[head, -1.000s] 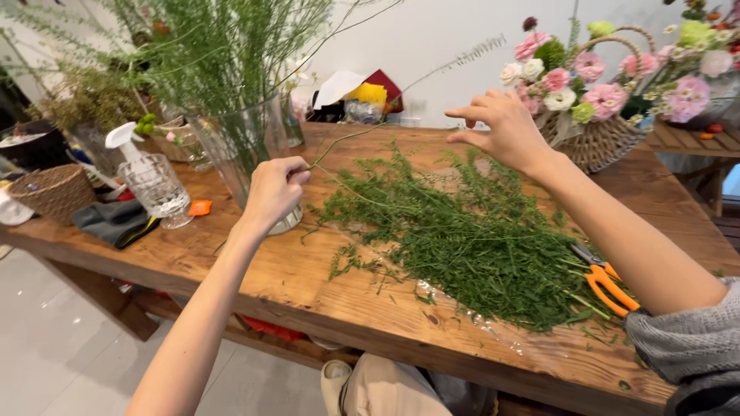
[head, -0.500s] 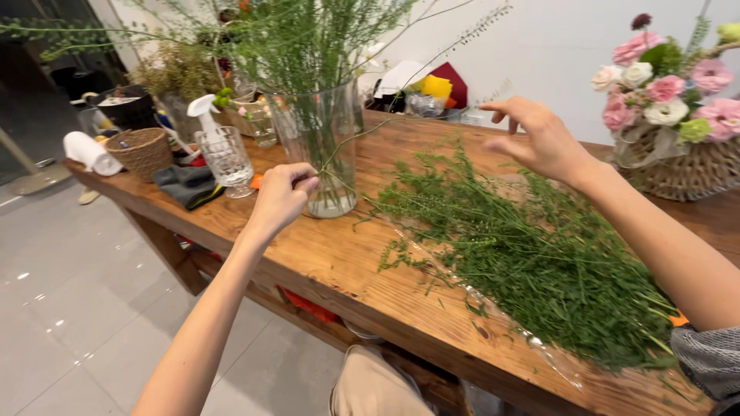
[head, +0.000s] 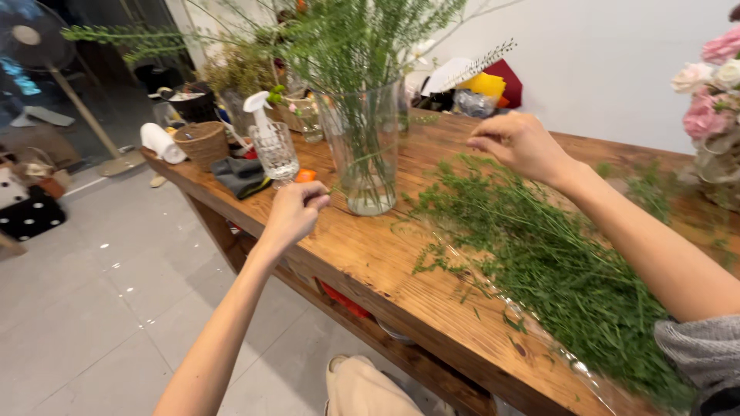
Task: The person trims greenery stems on a wooden table using orange-handled shears. They repeatedly pick up stems, cut them, and place the trimmed pieces into a tall glass vase. The person also removes leaves from some stems by hand.
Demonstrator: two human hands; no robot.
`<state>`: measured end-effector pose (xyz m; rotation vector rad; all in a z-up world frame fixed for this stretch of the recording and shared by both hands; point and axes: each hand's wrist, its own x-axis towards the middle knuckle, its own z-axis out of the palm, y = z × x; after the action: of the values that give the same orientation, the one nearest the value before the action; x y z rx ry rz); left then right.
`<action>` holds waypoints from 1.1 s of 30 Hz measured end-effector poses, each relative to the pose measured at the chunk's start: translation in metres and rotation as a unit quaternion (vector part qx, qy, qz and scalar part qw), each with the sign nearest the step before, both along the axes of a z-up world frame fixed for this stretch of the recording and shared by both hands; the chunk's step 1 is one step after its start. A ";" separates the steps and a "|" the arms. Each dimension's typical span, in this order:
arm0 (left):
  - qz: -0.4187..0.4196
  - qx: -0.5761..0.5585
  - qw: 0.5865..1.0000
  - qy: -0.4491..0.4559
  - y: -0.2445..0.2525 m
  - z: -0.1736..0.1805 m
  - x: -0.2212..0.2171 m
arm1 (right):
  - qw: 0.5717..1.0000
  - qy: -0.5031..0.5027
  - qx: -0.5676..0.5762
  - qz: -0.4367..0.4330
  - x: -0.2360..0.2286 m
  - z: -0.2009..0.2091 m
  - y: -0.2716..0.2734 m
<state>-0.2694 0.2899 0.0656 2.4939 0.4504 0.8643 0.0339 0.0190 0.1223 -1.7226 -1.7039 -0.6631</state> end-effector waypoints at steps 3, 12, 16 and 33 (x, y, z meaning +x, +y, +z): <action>0.009 0.009 1.000 0.018 -0.011 0.004 -0.017 | 0.995 0.094 0.000 0.011 0.001 0.000 -0.003; 0.107 -0.147 0.962 -0.203 0.008 -0.060 -0.149 | 0.853 0.078 -0.422 -0.299 0.112 -0.069 -0.036; 0.110 -0.206 0.896 -0.378 0.051 -0.103 -0.185 | 0.877 0.084 -0.412 -0.232 0.066 -0.050 0.009; 0.112 -0.212 0.820 -0.519 0.141 0.122 -0.046 | 0.961 0.137 -0.212 0.112 -0.038 0.101 0.344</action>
<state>-0.3155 0.4313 0.1880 1.2791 0.4574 1.7944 -0.0039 0.3630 0.2235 -1.7587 -1.8908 0.0507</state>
